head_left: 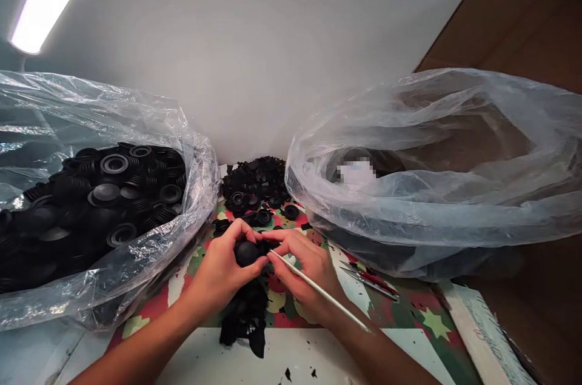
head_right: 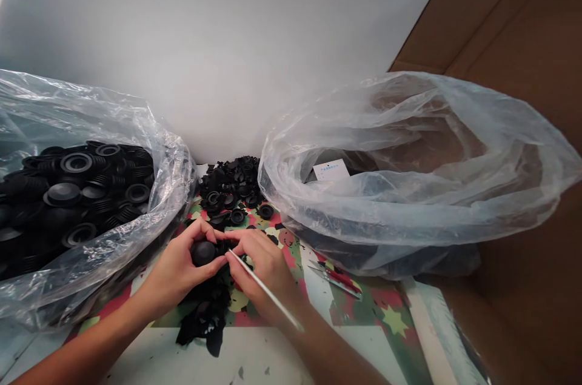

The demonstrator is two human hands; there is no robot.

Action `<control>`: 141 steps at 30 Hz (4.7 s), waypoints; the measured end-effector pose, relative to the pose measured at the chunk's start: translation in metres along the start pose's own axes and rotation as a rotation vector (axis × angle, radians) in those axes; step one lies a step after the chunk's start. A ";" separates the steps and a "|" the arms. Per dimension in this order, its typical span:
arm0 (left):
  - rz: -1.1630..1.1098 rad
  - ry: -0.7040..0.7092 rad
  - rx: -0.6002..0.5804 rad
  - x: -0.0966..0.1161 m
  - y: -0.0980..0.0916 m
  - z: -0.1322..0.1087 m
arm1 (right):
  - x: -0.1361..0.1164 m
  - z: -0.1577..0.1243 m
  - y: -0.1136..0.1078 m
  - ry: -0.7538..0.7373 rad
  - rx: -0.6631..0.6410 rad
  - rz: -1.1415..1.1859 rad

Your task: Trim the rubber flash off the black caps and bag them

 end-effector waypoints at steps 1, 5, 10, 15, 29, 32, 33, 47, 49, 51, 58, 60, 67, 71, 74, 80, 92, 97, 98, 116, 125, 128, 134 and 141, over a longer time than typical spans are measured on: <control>0.021 0.012 0.002 0.000 0.001 -0.001 | 0.000 0.000 0.002 -0.025 -0.008 -0.018; 0.053 0.060 0.009 -0.001 0.004 -0.004 | -0.001 -0.003 0.011 -0.087 0.028 -0.113; -0.004 0.085 0.101 0.003 0.002 -0.009 | 0.022 -0.003 0.005 0.209 0.027 -0.266; -0.247 0.045 0.062 0.006 -0.006 -0.005 | 0.036 0.005 -0.016 0.363 -0.025 -0.299; -0.513 -0.156 0.057 -0.009 -0.005 0.006 | 0.035 0.006 -0.021 0.119 -0.151 -0.264; -0.468 -0.151 0.076 -0.011 -0.006 0.008 | 0.049 0.006 -0.034 0.141 -0.305 -0.374; -0.457 -0.152 0.078 -0.012 -0.007 0.008 | 0.050 0.006 -0.037 0.153 -0.309 -0.371; -0.224 0.085 0.081 -0.012 -0.009 0.008 | 0.011 0.035 0.009 0.532 0.037 0.519; -0.238 0.055 0.100 -0.014 -0.008 0.008 | 0.009 0.035 0.013 0.566 0.016 0.567; -0.275 0.016 0.098 -0.016 -0.007 0.008 | 0.008 0.033 0.016 0.610 0.006 0.634; -0.084 0.050 0.116 -0.011 -0.006 0.006 | 0.009 0.021 0.019 0.667 0.003 0.683; -0.039 0.085 0.121 -0.009 -0.006 0.005 | 0.009 0.020 0.017 0.641 0.007 0.614; 0.035 0.150 0.123 -0.008 -0.006 0.005 | 0.007 0.022 0.009 0.574 -0.012 0.510; 0.027 0.179 0.122 -0.011 -0.005 0.004 | 0.004 0.023 0.008 0.478 0.010 0.330; 0.012 0.222 0.124 -0.010 -0.004 0.001 | 0.005 0.023 0.009 0.404 0.031 0.177; -0.209 0.177 0.133 -0.001 -0.008 -0.006 | 0.030 0.028 -0.006 0.444 0.210 -0.164; -0.792 -0.110 0.277 -0.010 -0.011 0.011 | 0.036 0.028 -0.024 0.534 0.033 -0.387; -0.758 -0.174 0.138 -0.011 0.000 0.010 | 0.012 0.027 -0.011 0.333 0.008 0.000; -0.739 -0.168 0.141 -0.012 0.001 0.010 | 0.009 0.026 -0.006 0.296 0.003 0.102; -0.699 -0.328 0.211 0.000 -0.003 0.009 | -0.007 0.014 0.031 -0.020 -0.020 -0.041; -0.528 0.111 -0.001 -0.005 -0.013 0.006 | -0.005 0.019 0.019 0.589 -0.119 0.683; -0.435 0.100 0.082 -0.006 -0.014 0.008 | 0.001 0.018 0.014 0.713 -0.231 0.778; -0.453 -0.043 0.115 -0.005 -0.014 0.014 | 0.003 0.015 0.007 0.528 -0.108 0.337; -0.358 -0.098 0.050 -0.001 -0.012 0.011 | 0.001 0.019 0.013 0.244 -0.175 -0.265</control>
Point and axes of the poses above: each hand's wrist, its own z-axis towards the middle knuckle, its own y-axis out of the palm, x = y × z, the point moved 1 cm from there along z, towards the middle knuckle, and after that the axes turned 9 degrees about z, right-handed, at the moved point
